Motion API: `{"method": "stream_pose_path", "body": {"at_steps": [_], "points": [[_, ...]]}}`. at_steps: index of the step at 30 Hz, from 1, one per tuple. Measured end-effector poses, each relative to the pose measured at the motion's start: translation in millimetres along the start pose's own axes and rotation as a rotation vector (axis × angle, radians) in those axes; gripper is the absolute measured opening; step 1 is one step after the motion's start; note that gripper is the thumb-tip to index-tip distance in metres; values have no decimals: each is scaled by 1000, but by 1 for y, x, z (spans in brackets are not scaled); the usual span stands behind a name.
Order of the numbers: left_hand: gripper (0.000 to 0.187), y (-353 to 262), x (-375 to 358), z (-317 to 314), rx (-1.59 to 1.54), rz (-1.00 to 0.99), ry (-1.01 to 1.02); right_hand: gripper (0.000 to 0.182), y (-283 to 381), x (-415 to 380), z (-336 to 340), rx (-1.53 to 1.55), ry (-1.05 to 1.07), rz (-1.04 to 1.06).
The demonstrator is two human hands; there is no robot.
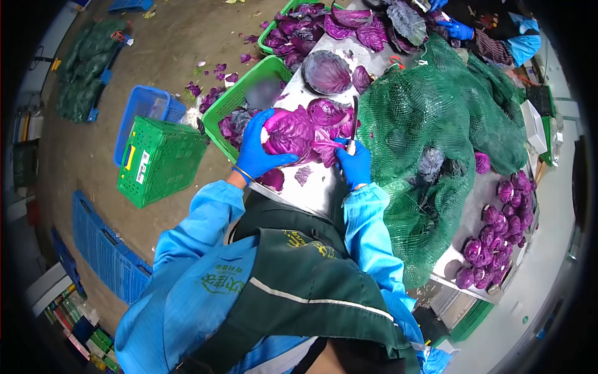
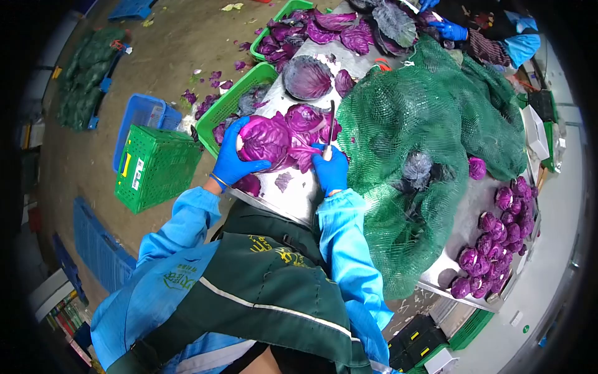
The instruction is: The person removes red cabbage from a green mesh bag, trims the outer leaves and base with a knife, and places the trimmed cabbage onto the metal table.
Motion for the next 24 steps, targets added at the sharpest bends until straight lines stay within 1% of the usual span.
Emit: {"method": "stream_pose_path", "body": {"at_steps": [1,3,4,5,6,7,8,9,11,12,13,14,15,16,17,19,21,22,23,24], "points": [[102,1,0,2,-48,-32,8,20,-6,1,-4,4,5,2],[103,6,-2,6,-30,-11,33,19,-28,10,-10,70,30,3],[103,9,-3,6,-100,5,34,19,-38,16,-11,113,55,-50],[104,11,-5,8,-171,19,40,19,-47,25,-11,112,56,-53],[103,15,-7,7,-224,44,80,21,-48,34,-4,-19,-41,13],[103,15,-6,10,-223,39,79,23,-37,34,0,-151,-137,83],[103,14,-8,11,-220,28,81,29,-29,32,1,-232,-161,139],[103,11,-10,12,-218,18,83,29,-27,29,2,-231,-162,141],[102,2,-9,10,-223,43,49,36,0,8,-2,-195,-183,226],[103,-3,-8,10,-76,67,38,44,12,-1,-6,-340,-232,226],[103,-6,-10,7,70,95,29,50,27,-11,-14,-384,-246,343],[107,-10,-10,0,106,94,-15,51,32,-15,-21,-365,-264,395],[107,-14,-7,-10,105,96,-17,51,40,-18,-27,-342,-281,456],[109,-18,-5,-13,194,106,-55,46,42,-17,-33,-304,-261,411],[111,-20,-3,-12,283,115,-94,35,38,-8,-42,-367,-200,311],[112,-7,-4,-8,266,123,-112,29,44,-1,-45,-550,-253,275],[114,13,-6,-2,-24,149,-37,29,43,13,-45,-572,-221,242],[110,15,-5,2,-92,142,5,29,38,20,-47,-594,-187,207],[110,18,-5,11,-85,140,2,29,35,24,-49,-590,-183,212],[107,24,-7,15,-253,177,6,29,31,29,-48,-583,-217,193]]}}
Point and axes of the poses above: each hand's wrist, its own x-axis towards the middle knuckle, its own z-axis out of the back of the hand, y = z × x, the point moved 8 cm from there along x, towards the middle knuckle, and after that the axes turned 11 degrees about -z, right-handed, at the moved point
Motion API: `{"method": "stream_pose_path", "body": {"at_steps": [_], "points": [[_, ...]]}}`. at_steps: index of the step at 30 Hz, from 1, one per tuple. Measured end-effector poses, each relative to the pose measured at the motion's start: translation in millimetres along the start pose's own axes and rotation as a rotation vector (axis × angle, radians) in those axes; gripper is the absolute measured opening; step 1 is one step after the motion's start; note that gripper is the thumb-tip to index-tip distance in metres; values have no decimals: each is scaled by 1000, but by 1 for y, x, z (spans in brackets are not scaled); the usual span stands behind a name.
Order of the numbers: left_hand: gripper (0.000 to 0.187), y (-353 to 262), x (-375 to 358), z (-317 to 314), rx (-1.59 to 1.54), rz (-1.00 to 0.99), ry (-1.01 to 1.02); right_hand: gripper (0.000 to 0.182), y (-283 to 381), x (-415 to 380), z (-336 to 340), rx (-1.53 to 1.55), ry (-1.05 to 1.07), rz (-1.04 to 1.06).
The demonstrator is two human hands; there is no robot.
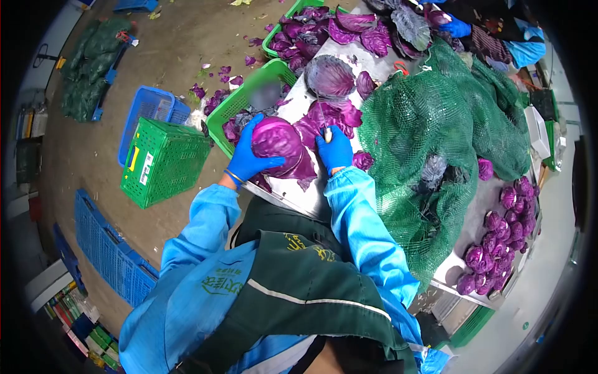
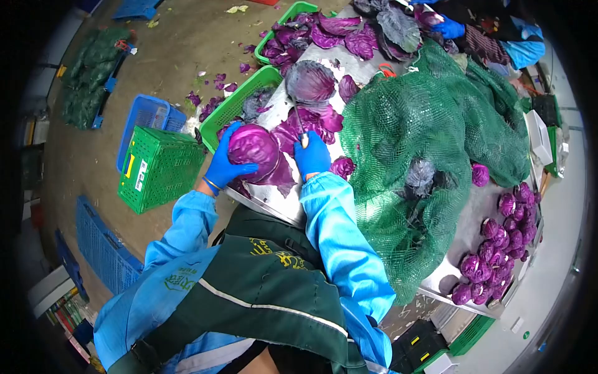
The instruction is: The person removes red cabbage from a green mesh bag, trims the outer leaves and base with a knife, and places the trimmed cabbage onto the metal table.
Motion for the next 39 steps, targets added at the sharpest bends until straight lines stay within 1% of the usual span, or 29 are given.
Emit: {"method": "stream_pose_path", "body": {"at_steps": [2,3,5,6,7,9,11,12,13,15,16,18,19,21,22,23,24,25,27,28,29,30,31,32,33,35,36,38,39], "points": [[98,16,-8,12,-268,97,-18,29,0,-2,1,80,-20,-30],[98,20,-11,15,-261,100,-25,29,-1,-3,2,69,-58,-39],[94,39,-16,24,-509,233,-207,33,1,-10,12,184,-72,-33],[91,43,-16,25,-554,212,-239,39,5,-16,18,305,-111,48],[91,39,-14,23,-556,212,-240,47,15,-26,24,420,-27,39],[90,25,-13,13,-703,259,-381,66,49,-59,30,681,239,-68],[89,17,-6,-2,-731,264,-425,85,78,-80,36,496,255,103],[89,16,-3,-6,-692,227,-439,93,79,-80,30,359,218,165],[89,15,0,-7,-651,189,-453,90,75,-78,27,341,170,186],[90,14,3,-10,-641,178,-444,84,64,-66,25,397,208,134],[91,16,3,-11,-647,191,-446,84,61,-64,24,397,206,133],[91,18,1,-13,-652,204,-446,72,62,-64,25,387,192,184],[89,16,1,-12,-583,173,-443,72,66,-66,26,389,191,183],[88,14,0,-9,-511,144,-440,54,72,-70,35,310,61,176],[84,16,-2,-9,-589,177,-469,54,66,-66,34,311,63,174],[81,18,-4,-9,-669,210,-496,46,47,-54,34,267,17,85],[72,25,-6,-10,-809,246,-535,39,28,-41,37,220,-26,1],[72,22,-6,-5,-808,247,-543,29,11,-30,42,244,-24,-40],[63,28,-14,-13,-1282,507,-638,30,-7,-17,59,258,-174,77],[57,34,-16,-10,-1259,494,-678,30,5,-20,62,259,-165,87],[57,38,-15,-11,-1255,492,-687,33,23,-30,65,430,-45,36],[56,38,-12,-8,-1168,422,-702,37,39,-42,65,600,72,-22],[55,38,-7,-6,-1083,351,-710,59,57,-53,54,671,212,-54],[55,40,-4,-6,-1059,293,-716,75,76,-62,55,371,67,200],[55,40,-3,-9,-1059,294,-713,79,91,-79,44,390,196,149],[55,44,-4,-15,-1114,345,-741,63,83,-79,11,127,141,152],[55,44,-3,-15,-1112,346,-741,63,76,-76,8,128,142,152],[57,50,-9,-11,-1018,423,-749,38,65,-69,10,372,241,111],[57,50,-14,-6,-1016,428,-757,27,54,-62,26,366,76,140]]}}
Point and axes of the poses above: each hand's wrist, its own x-axis towards the middle knuckle, its own z-axis out of the back of the hand, y = z × x, the point moved 8 cm from there along x, towards the middle knuckle, and after that the axes turned 11 degrees about -z, right-handed, at the moved point
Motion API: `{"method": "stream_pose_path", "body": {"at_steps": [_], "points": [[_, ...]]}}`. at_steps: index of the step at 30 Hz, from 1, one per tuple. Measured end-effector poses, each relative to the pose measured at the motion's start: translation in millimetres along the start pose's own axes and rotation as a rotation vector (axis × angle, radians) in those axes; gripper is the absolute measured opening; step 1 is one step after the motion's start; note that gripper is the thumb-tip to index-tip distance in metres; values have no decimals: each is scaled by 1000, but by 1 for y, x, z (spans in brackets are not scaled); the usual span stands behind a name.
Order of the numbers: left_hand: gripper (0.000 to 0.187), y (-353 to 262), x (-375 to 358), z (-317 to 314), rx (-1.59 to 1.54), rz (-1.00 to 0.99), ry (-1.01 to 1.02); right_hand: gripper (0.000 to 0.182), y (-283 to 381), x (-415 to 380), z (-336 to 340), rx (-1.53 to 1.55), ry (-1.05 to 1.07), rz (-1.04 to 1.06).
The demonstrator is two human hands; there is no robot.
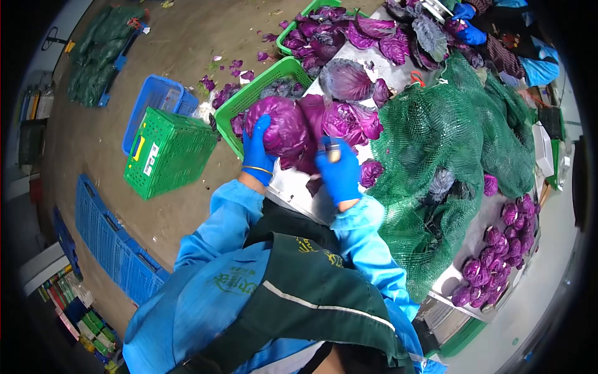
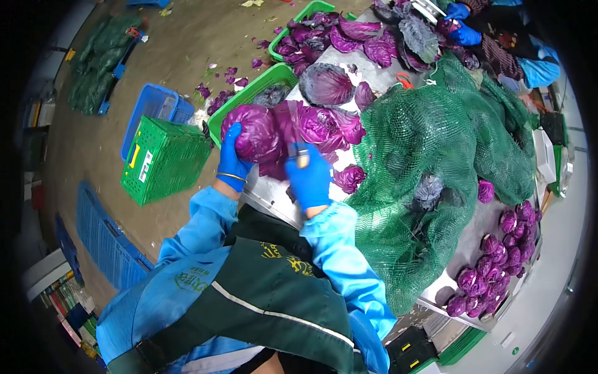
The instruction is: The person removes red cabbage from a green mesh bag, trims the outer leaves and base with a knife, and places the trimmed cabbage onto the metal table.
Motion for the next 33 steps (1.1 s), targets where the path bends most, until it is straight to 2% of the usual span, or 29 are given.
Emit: {"method": "stream_pose_path", "body": {"at_steps": [1,2,3,4,6,7,8,12,14,16,18,20,24,26,27,28,30,32,33], "points": [[58,1,0,-1,-95,97,2,27,-4,9,21,-19,9,-75],[60,4,-1,-5,-189,194,8,25,-20,20,41,-44,-89,-93],[62,1,-3,-10,-165,216,27,30,-56,32,50,-34,-92,-246],[62,1,-6,-11,-165,217,25,45,-44,32,57,-273,-122,-134],[61,2,-6,-15,-136,207,25,63,-17,17,53,-340,-199,132],[60,8,-7,-13,-145,252,22,71,13,6,46,-313,-132,81],[60,13,-7,-11,-145,254,20,71,30,-4,37,-220,-110,103],[61,15,-12,-18,-40,143,23,69,48,-8,-8,-212,-7,259],[64,4,-13,-21,74,-17,20,64,49,-6,-10,-260,-1,196],[65,3,-18,-24,78,-22,5,61,44,-4,-13,-325,22,132],[67,-2,-23,-28,119,-107,-2,57,43,-2,-13,-344,7,85],[67,5,-19,-21,128,-90,7,56,36,0,-12,-425,28,4],[66,8,-21,-19,109,-57,35,49,31,3,-5,-392,29,0],[65,10,-19,-15,100,-34,42,42,24,8,-2,-274,62,19],[64,11,-18,-12,88,-13,49,35,14,12,0,-207,84,-39],[64,11,-17,-10,89,-12,49,35,7,17,2,-207,84,-40],[51,9,-18,-8,106,-16,86,34,0,26,8,35,100,20],[53,2,-23,-11,108,-2,118,33,-3,33,17,68,68,14],[54,3,-29,-11,32,86,98,32,-11,40,28,72,19,-78]]}}
Point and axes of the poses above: each hand's wrist, its own x-axis towards the middle knuckle, its own z-axis out of the back of the hand, y = z × x, the point moved 8 cm from there along x, towards the middle knuckle, and after that the axes turned 11 degrees about -z, right-handed, at the moved point
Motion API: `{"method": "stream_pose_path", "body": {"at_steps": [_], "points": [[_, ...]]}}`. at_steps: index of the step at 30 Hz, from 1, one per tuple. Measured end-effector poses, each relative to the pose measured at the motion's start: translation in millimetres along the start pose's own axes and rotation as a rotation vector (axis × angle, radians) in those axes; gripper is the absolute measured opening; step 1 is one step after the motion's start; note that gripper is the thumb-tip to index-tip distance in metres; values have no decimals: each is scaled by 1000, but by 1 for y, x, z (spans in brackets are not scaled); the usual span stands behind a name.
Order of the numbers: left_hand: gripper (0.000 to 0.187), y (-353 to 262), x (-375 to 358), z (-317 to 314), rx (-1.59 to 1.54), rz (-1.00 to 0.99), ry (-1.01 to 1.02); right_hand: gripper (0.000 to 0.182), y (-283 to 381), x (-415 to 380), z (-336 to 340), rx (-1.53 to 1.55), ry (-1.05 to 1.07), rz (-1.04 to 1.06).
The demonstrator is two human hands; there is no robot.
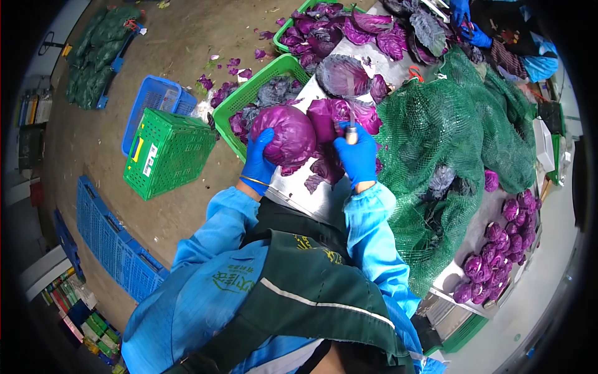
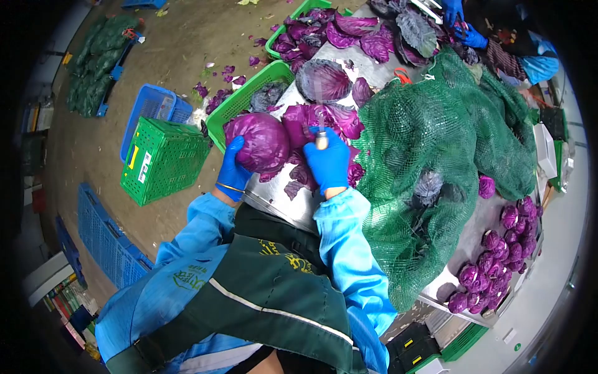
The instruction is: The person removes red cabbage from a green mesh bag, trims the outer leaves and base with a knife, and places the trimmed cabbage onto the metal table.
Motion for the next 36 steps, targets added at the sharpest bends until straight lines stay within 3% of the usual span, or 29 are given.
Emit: {"method": "stream_pose_path", "body": {"at_steps": [1,3,5,7,9,11,13,15,17,21,23,25,26,28,29,30,31,33,36], "points": [[55,2,-4,1,-82,84,-17,32,-8,5,13,6,-52,-90],[57,1,-1,14,-99,99,-14,31,-16,13,40,-48,-209,72],[60,-10,-11,-7,-292,188,129,30,-19,4,58,-114,-237,-47],[65,-13,-11,-5,-318,169,127,30,-44,1,70,-77,-258,-79],[64,-23,-14,-15,-505,129,276,30,-78,-1,77,0,-325,-98],[65,-25,-13,-10,-455,84,250,33,-97,-6,70,24,-342,-74],[68,-25,-10,-4,-357,22,212,28,-86,-19,41,-181,-328,-43],[74,-23,-7,-3,-263,-31,181,25,-82,-26,-6,134,115,-467],[77,-27,-5,-3,-216,-60,168,23,-49,-34,-32,484,192,-386],[66,-49,-17,-41,-425,-60,441,26,-27,-64,-74,587,501,-534],[63,-58,-20,-51,-481,-60,505,26,-27,-66,-77,573,530,-551],[54,-43,-12,-39,-545,179,227,25,-28,-67,-71,617,523,-626],[54,-41,-12,-40,-549,179,227,24,-32,-67,-65,663,513,-700],[55,-61,-17,-55,-281,-144,532,24,-32,-60,-50,783,548,-703],[55,-60,-14,-52,-279,-141,535,25,-13,-62,-50,906,585,-704],[59,-49,-4,-38,-333,-4,388,24,-4,-64,-30,839,406,-709],[63,-38,1,-24,-385,131,239,21,9,-61,-18,918,459,-678],[63,-33,1,-10,-349,181,234,18,33,-48,5,920,538,-514],[62,-25,-3,0,-239,258,237,12,69,-35,24,1071,503,-454]]}}
Point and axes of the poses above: each hand's wrist, its own x-axis towards the middle knuckle, its own z-axis out of the back of the hand, y = z × x, the point moved 8 cm from there along x, towards the middle knuckle, and after that the axes turned 11 degrees about -z, right-handed, at the moved point
